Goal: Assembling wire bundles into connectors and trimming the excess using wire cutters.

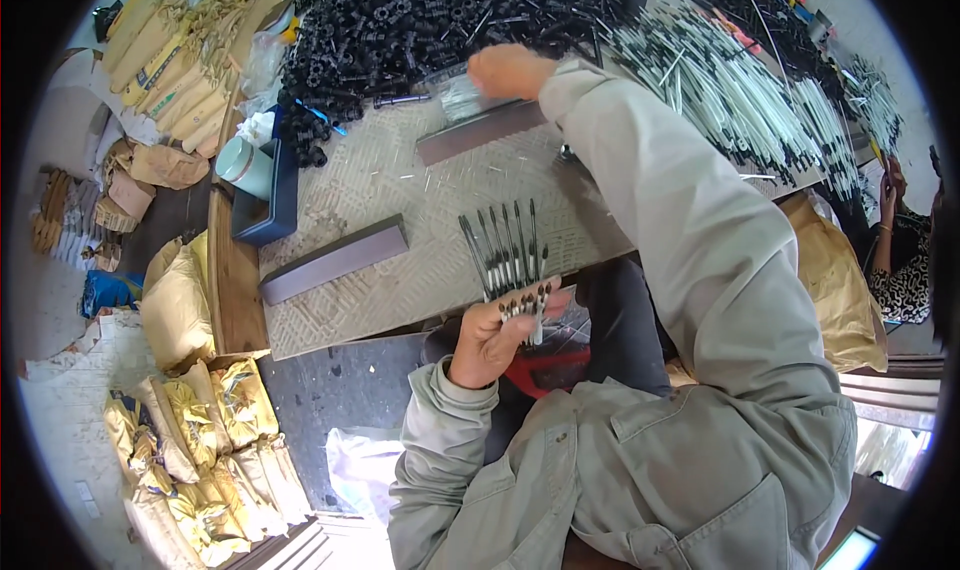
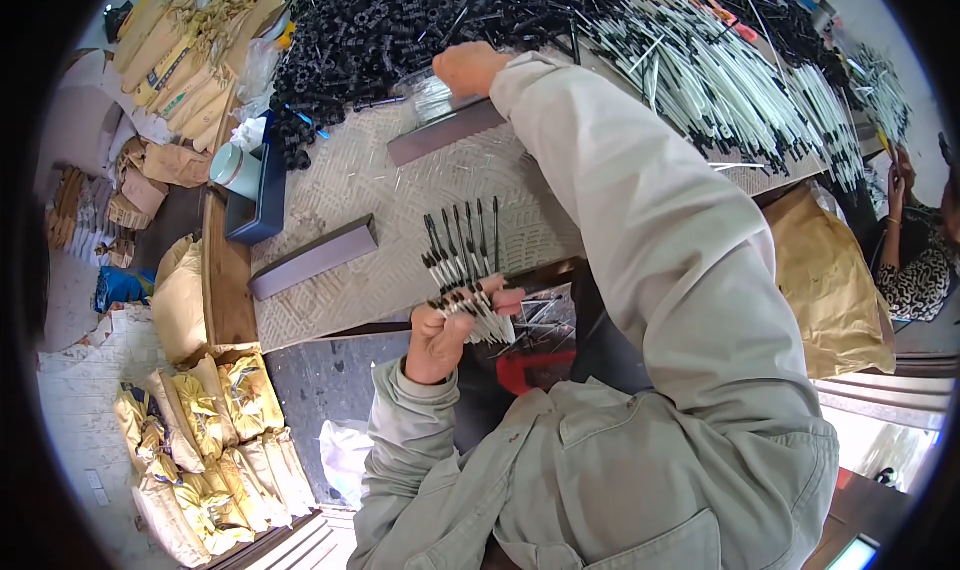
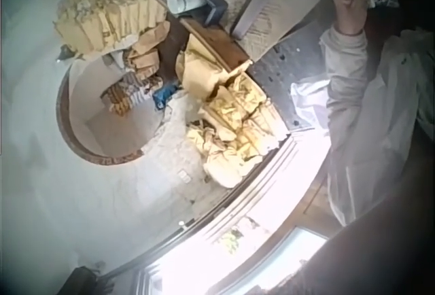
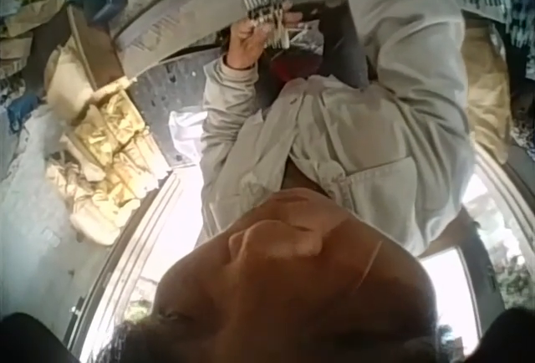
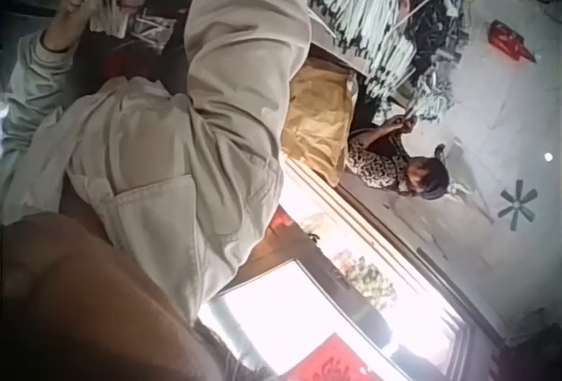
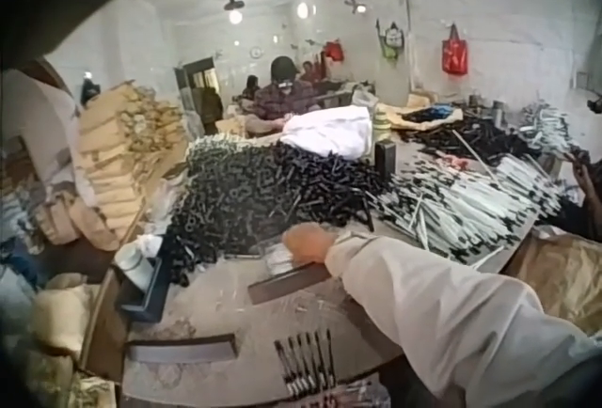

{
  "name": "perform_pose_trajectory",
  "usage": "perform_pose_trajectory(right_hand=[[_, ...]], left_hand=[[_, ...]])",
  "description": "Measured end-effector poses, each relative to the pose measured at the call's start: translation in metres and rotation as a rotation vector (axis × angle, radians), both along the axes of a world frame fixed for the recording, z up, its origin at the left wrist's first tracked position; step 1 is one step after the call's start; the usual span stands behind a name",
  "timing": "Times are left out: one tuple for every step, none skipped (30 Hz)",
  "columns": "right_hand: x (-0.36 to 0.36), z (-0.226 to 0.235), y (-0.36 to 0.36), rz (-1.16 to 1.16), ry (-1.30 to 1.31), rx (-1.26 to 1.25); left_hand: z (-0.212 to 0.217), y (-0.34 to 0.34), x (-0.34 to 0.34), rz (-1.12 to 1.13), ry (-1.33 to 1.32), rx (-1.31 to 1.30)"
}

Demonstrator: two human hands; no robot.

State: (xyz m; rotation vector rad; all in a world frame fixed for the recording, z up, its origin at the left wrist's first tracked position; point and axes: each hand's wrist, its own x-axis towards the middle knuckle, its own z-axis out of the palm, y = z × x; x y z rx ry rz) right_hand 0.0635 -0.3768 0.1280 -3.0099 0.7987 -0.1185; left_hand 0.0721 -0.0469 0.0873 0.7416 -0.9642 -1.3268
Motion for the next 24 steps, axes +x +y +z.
perform_pose_trajectory(right_hand=[[-0.001, 0.001, -0.002, 0.011, -0.013, -0.083], [-0.004, 0.002, -0.004, 0.020, -0.025, -0.165], [-0.009, -0.003, -0.012, 0.169, -0.263, -0.305], [-0.012, 0.000, -0.017, 0.161, -0.264, -0.297], [-0.014, 0.007, -0.018, 0.194, -0.246, -0.412], [-0.019, 0.014, -0.019, 0.223, -0.226, -0.528], [-0.019, 0.025, -0.010, 0.255, -0.166, -0.606], [-0.025, 0.045, 0.000, 0.278, -0.101, -0.691], [-0.037, 0.065, 0.017, 0.341, -0.055, -0.790], [-0.052, 0.085, 0.039, 0.400, -0.005, -0.891], [-0.071, 0.102, 0.059, 0.426, -0.399, -0.110], [-0.083, 0.107, 0.092, 0.398, -0.470, 0.124], [-0.096, 0.110, 0.125, 0.369, -0.534, 0.359], [-0.118, 0.115, 0.148, 0.366, -0.475, 0.444], [-0.136, 0.115, 0.165, 0.372, -0.417, 0.537], [-0.147, 0.093, 0.178, 0.477, -0.579, 0.392], [-0.157, 0.072, 0.188, 0.569, -0.737, 0.230], [-0.164, 0.069, 0.196, 0.553, -0.739, 0.227], [-0.169, 0.068, 0.202, 0.430, -0.630, 0.182], [-0.172, 0.065, 0.205, 0.309, -0.521, 0.139], [-0.166, 0.060, 0.197, 0.251, -0.583, 0.114], [-0.158, 0.061, 0.184, 0.213, -0.610, 0.042], [-0.148, 0.062, 0.167, 0.174, -0.635, -0.031], [-0.132, 0.061, 0.143, 0.223, -0.671, -0.035]], left_hand=[[-0.001, 0.000, 0.000, 0.005, -0.030, 0.020], [-0.002, 0.000, -0.001, 0.007, -0.060, 0.040], [-0.002, -0.002, -0.001, 0.001, -0.083, 0.027], [-0.002, -0.003, -0.001, -0.006, -0.084, 0.037], [-0.004, -0.004, -0.001, 0.003, -0.106, 0.033], [-0.005, -0.006, -0.001, 0.009, -0.128, 0.028], [-0.007, -0.005, 0.000, 0.013, -0.122, 0.021], [-0.009, -0.005, 0.000, 0.015, -0.120, 0.036], [-0.010, -0.004, 0.001, -0.001, -0.020, -0.006], [-0.012, -0.004, 0.001, -0.019, 0.082, -0.050], [-0.008, -0.005, 0.000, -0.018, 0.078, -0.034], [-0.005, -0.001, 0.002, -0.010, 0.076, -0.023], [-0.003, 0.003, 0.004, 0.029, 0.060, 0.022], [-0.001, 0.001, 0.002, 0.045, 0.052, 0.059], [0.000, 0.001, 0.001, 0.083, 0.031, 0.088], [0.000, 0.000, 0.000, 0.077, 0.033, 0.094], [0.001, -0.002, 0.000, 0.062, 0.015, 0.099], [0.002, -0.005, 0.000, 0.049, -0.007, 0.106], [0.004, -0.006, -0.001, 0.103, -0.048, 0.066], [0.003, -0.006, -0.001, 0.094, -0.054, 0.066], [0.001, -0.005, -0.001, 0.093, -0.021, 0.068], [0.000, -0.005, 0.000, 0.096, 0.009, 0.066], [0.002, -0.003, 0.000, 0.112, 0.023, 0.079], [0.003, -0.001, 0.000, 0.108, 0.015, 0.074]])
